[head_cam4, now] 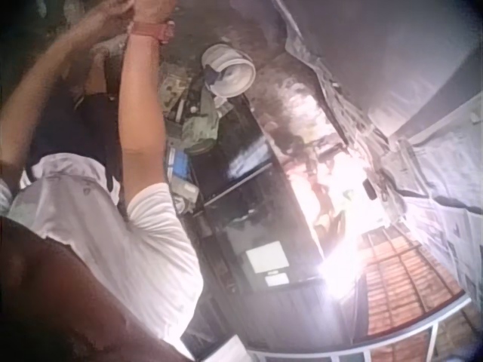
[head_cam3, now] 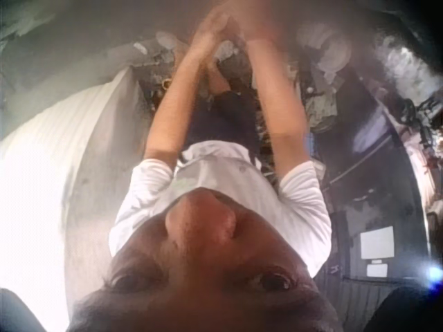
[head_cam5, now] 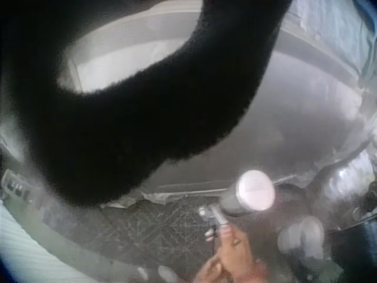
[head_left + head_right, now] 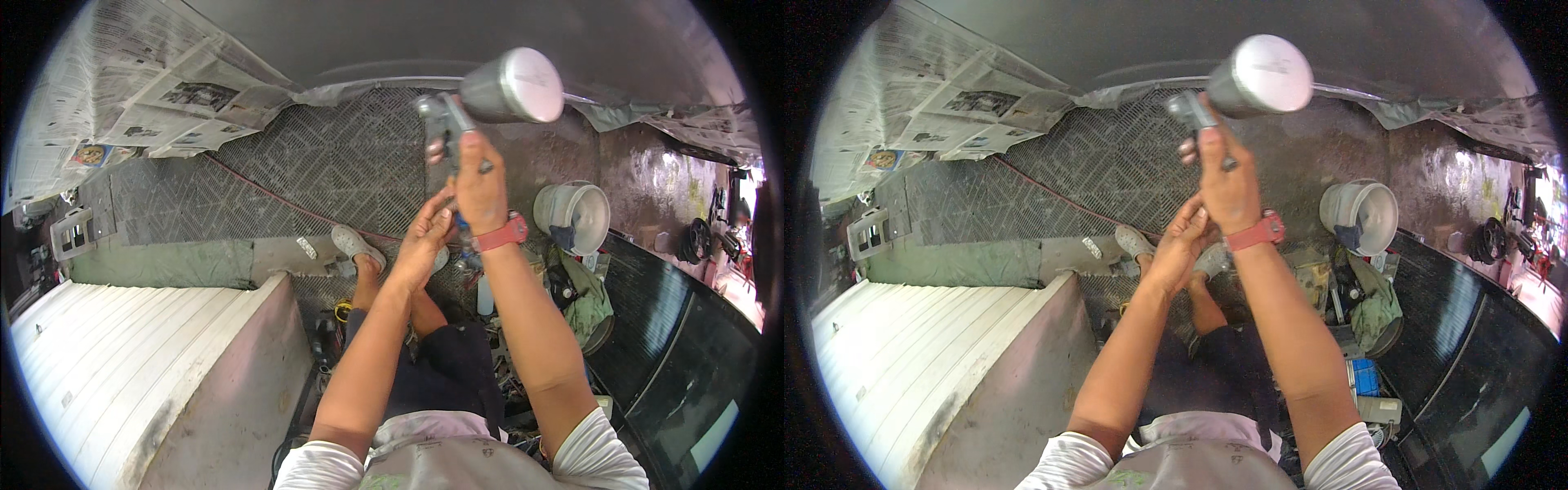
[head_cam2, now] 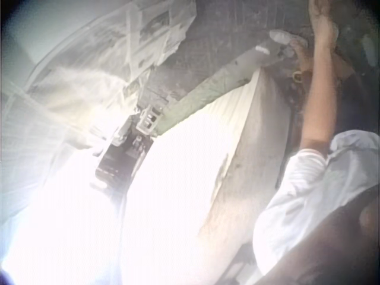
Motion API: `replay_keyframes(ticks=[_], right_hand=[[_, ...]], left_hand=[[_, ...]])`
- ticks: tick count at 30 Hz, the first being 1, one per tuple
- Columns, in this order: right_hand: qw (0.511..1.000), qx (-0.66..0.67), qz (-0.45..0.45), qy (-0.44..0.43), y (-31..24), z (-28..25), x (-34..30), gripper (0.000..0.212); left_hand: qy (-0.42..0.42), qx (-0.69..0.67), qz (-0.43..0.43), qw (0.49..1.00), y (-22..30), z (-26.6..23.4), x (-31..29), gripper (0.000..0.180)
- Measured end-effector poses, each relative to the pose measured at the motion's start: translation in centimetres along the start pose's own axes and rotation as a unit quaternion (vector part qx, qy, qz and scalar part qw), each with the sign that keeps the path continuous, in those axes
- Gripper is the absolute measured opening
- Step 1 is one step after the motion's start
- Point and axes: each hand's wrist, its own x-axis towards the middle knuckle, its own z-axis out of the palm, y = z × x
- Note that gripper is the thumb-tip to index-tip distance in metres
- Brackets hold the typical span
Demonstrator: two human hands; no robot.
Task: The person sits on the floor and uses a spray gun to apply paint to a car bumper. They move around the bumper to cover different areas, then stand up and walk to a white door, opening it to reveal a dark interior.
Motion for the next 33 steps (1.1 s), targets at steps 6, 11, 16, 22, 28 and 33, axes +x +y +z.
replay_keyframes(ticks=[6,11,16,22,28,33], right_hand=[[0.988,-0.008,-0.001,0.151,1.7,-8.9,1.6,0.058],[0.957,-0.028,-0.002,0.289,2.4,-16.9,1.6,0.066],[0.903,-0.005,-0.034,0.427,1.1,-18.0,2.3,0.066],[0.923,0.043,0.011,0.383,2.6,-14.0,2.9,0.063],[0.987,0.047,0.056,0.144,2.7,-3.6,1.7,0.055],[0.997,0.061,-0.047,0.026,0.7,4.2,0.5,0.059]], left_hand=[[0.019,0.173,-0.06,0.983,-6.1,-5.3,-5.4,0.059],[0.001,0.616,-0.226,0.755,-10.8,-15.7,-16.4,0.076],[0.084,0.621,-0.347,0.697,-11.3,-16.0,-22.5,0.092],[0.082,0.652,-0.374,0.655,-13.1,-16.0,-21.1,0.093],[0.086,0.645,-0.38,0.658,-12.8,-15.5,-21.2,0.094],[0.08,0.654,-0.374,0.652,-13.3,-15.7,-21.3,0.096]])
